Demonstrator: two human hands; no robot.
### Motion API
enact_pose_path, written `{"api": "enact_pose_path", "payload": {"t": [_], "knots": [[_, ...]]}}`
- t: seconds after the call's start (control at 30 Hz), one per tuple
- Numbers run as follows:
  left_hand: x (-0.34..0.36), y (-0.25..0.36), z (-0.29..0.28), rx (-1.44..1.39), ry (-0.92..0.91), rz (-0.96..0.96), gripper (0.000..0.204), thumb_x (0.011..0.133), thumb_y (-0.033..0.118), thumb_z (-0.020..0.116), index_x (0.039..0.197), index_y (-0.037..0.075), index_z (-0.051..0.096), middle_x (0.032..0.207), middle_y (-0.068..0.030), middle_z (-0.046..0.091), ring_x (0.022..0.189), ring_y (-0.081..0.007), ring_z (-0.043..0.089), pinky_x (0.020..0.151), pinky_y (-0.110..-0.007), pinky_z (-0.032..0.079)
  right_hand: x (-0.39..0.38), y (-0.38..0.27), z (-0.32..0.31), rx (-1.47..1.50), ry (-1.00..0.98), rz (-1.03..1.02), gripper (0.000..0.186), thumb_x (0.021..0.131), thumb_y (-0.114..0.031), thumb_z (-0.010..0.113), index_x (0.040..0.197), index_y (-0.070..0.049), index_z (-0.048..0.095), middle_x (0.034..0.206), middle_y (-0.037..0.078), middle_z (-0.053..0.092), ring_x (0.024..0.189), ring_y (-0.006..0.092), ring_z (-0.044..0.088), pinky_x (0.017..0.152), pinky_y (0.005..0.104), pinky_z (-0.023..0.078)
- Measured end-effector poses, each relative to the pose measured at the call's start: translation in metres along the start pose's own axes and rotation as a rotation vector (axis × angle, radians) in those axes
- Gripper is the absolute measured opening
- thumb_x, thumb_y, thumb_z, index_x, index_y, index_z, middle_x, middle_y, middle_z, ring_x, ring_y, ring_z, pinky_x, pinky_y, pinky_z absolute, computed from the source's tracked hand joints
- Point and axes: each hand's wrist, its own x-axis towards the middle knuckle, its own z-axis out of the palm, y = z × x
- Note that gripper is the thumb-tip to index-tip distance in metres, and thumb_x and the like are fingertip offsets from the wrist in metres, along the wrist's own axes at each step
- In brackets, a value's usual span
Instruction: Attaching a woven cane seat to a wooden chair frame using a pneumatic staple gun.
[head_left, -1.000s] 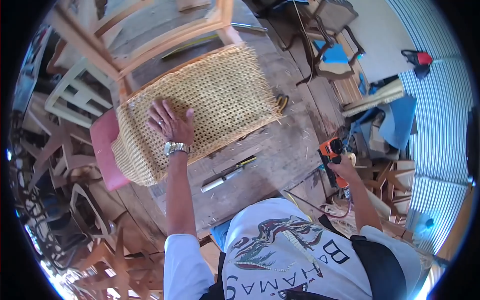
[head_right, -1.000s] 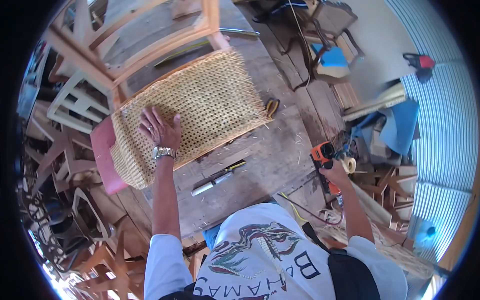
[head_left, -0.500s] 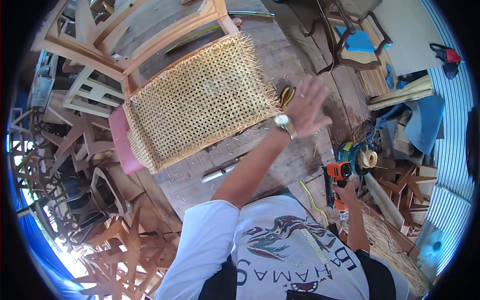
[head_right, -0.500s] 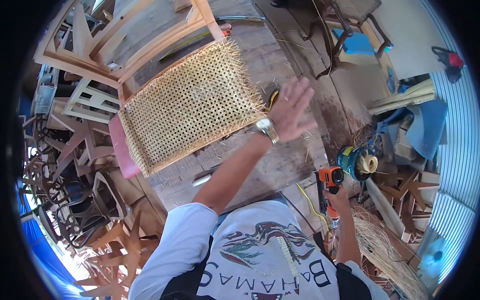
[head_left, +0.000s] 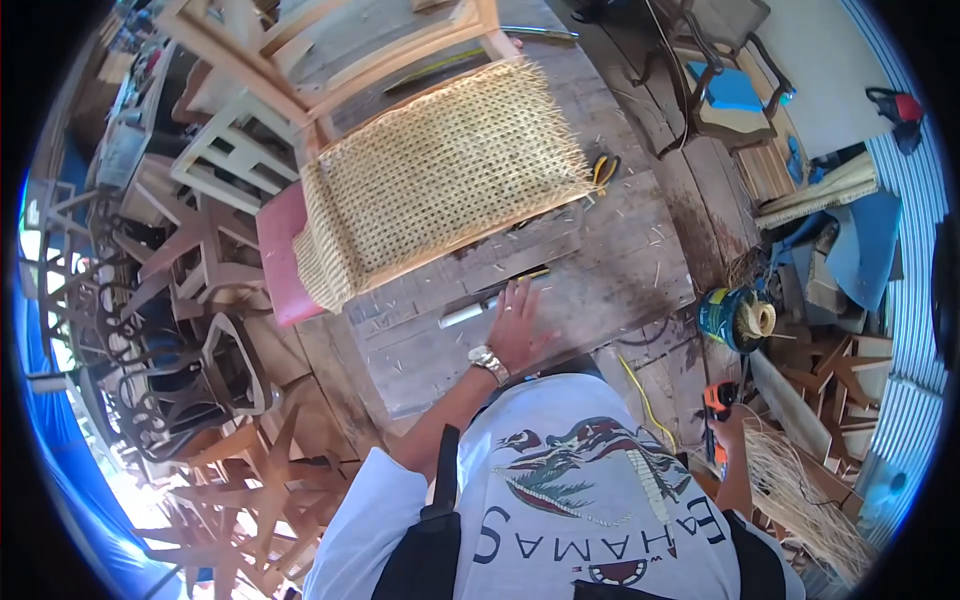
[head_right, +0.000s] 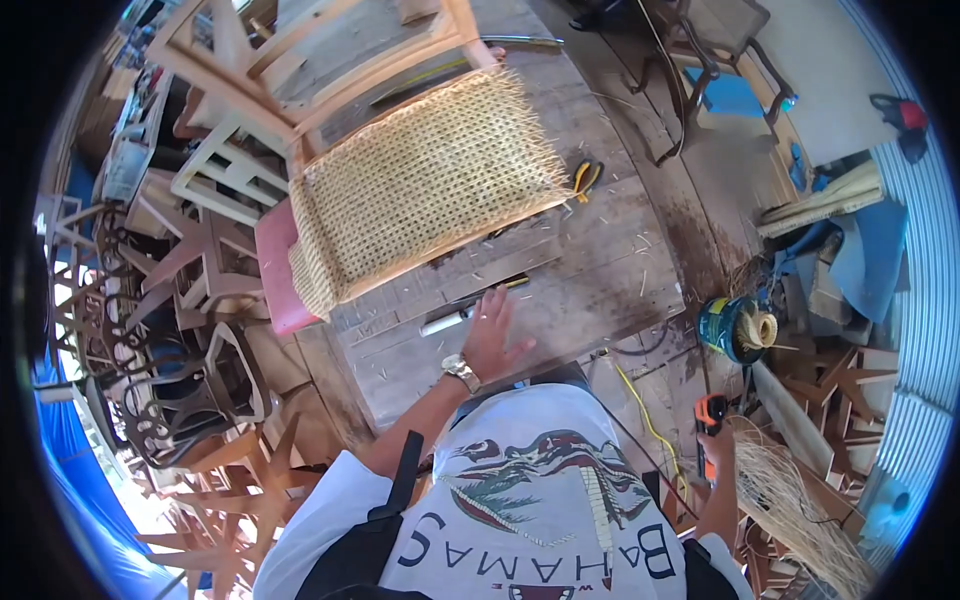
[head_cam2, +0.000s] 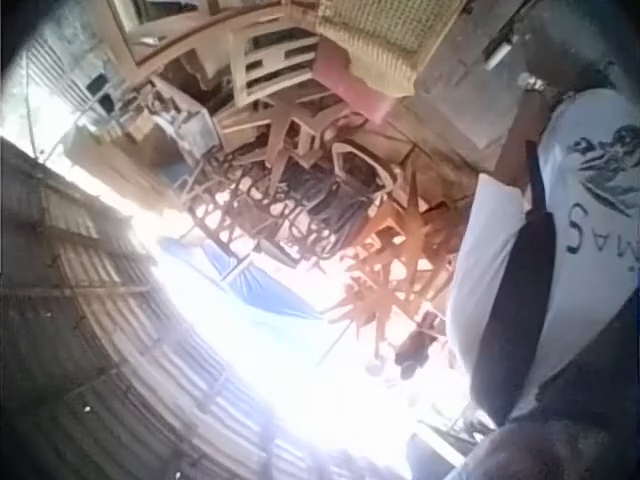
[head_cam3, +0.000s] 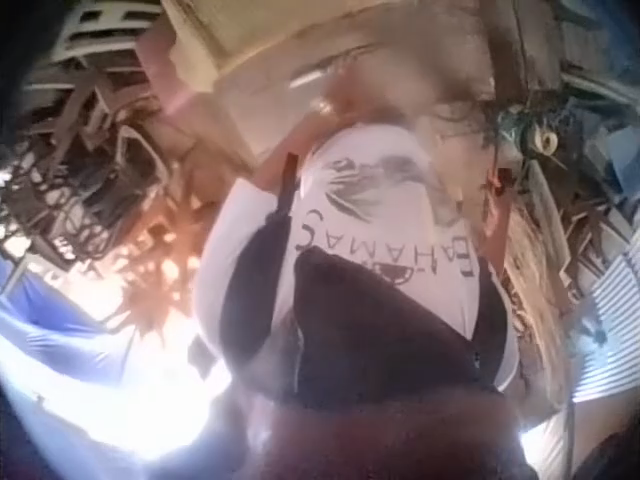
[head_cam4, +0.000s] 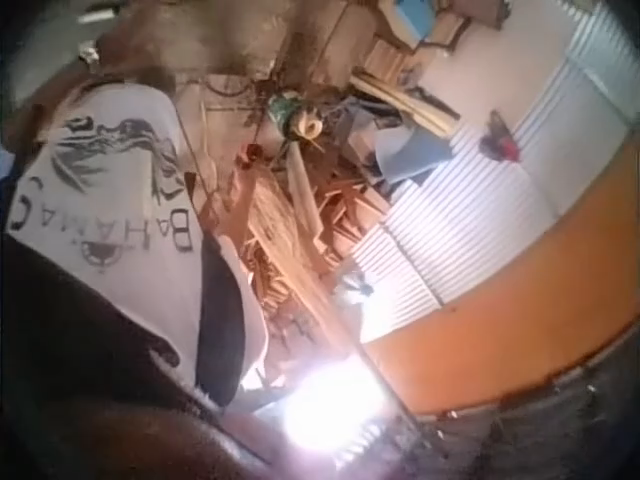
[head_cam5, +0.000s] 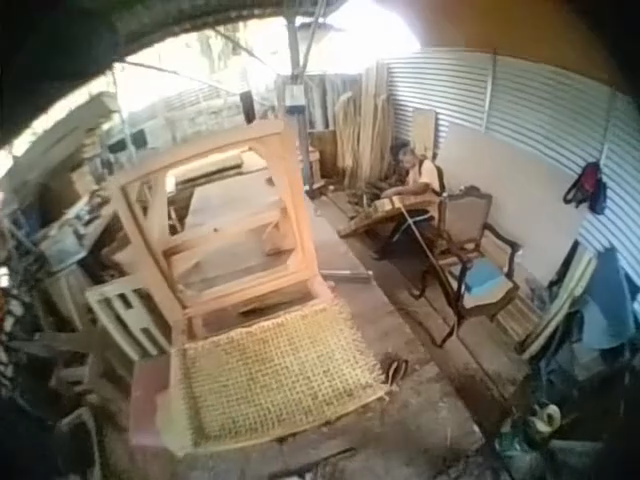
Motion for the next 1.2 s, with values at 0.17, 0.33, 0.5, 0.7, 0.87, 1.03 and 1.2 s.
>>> {"api": "enact_pose_path", "payload": {"t": [0.17,0.33,0.5,0.7,0.87,1.03,1.2], "knots": [[0.042,-0.058,-0.134,0.080,0.611,-0.049,0.081,0.089,0.048,0.059,0.141,-0.009,0.034,0.149,-0.0311,0.028,0.139,-0.0464,0.026,0.116,-0.052,0.019,-0.086,0.012,-0.012,0.048,0.079,0.158,0.027,0.076,-0.002,0.069,0.098,-0.006,0.054,0.060,0.002,0.051,0.041,0.0141,0.051,0.037,0.0300,0.043],[0.071,-0.195,-0.194,0.492,0.705,-0.459,0.084,0.090,0.059,0.047,0.147,-0.001,0.030,0.156,-0.0263,0.016,0.142,-0.0487,0.015,0.116,-0.059,0.010,-0.136,0.008,0.010,0.222,0.012,0.121,0.029,0.075,-0.003,0.072,0.099,-0.005,0.056,0.064,0.001,0.054,0.046,0.0122,0.052,0.041,0.0281,0.044],[0.094,-0.197,-0.181,0.598,0.530,-0.611,0.092,0.089,0.067,0.038,0.149,-0.002,0.022,0.158,-0.0205,0.012,0.145,-0.0452,0.003,0.116,-0.059,0.003,-0.170,0.011,0.045,0.274,-0.041,0.110,0.029,0.072,-0.004,0.075,0.094,-0.004,0.056,0.066,0.002,0.057,0.048,0.0113,0.054,0.044,0.0271,0.046],[0.128,-0.154,-0.162,0.584,0.545,-0.273,0.085,0.085,0.062,0.050,0.145,0.004,0.033,0.152,-0.0190,0.025,0.142,-0.0378,0.020,0.114,-0.057,0.013,-0.202,0.005,0.067,0.111,-0.101,0.068,0.033,0.069,-0.002,0.079,0.095,-0.002,0.058,0.067,0.004,0.058,0.047,0.0134,0.056,0.041,0.0290,0.046],[0.155,-0.176,-0.188,0.553,0.453,-0.711,0.096,0.087,0.076,0.028,0.152,0.006,0.021,0.160,-0.0188,0.009,0.145,-0.0429,0.007,0.115,-0.058,0.005,-0.182,0.096,0.085,0.360,-0.084,0.134,0.042,0.068,0.005,0.076,0.104,-0.005,0.058,0.070,0.003,0.059,0.053,0.0135,0.057,0.047,0.0304,0.047],[0.219,-0.184,-0.157,0.513,0.539,-0.689,0.098,0.086,0.078,0.028,0.153,0.008,0.018,0.160,-0.0221,0.004,0.145,-0.0455,-0.001,0.115,-0.059,0.000,-0.117,0.183,0.086,0.291,-0.160,0.113,0.044,0.070,-0.007,0.076,0.110,-0.004,0.058,0.071,0.002,0.059,0.059,0.0149,0.060,0.053,0.0337,0.050],[0.298,-0.084,-0.083,0.430,0.568,-0.453,0.091,0.089,0.072,0.032,0.151,0.007,0.024,0.158,-0.0257,0.009,0.144,-0.0488,0.006,0.114,-0.061,0.006,-0.105,0.115,0.021,0.238,-0.042,0.305,0.049,0.071,-0.015,0.080,0.112,-0.004,0.056,0.077,0.003,0.060,0.057,0.0117,0.056,0.050,0.0292,0.048]]}}
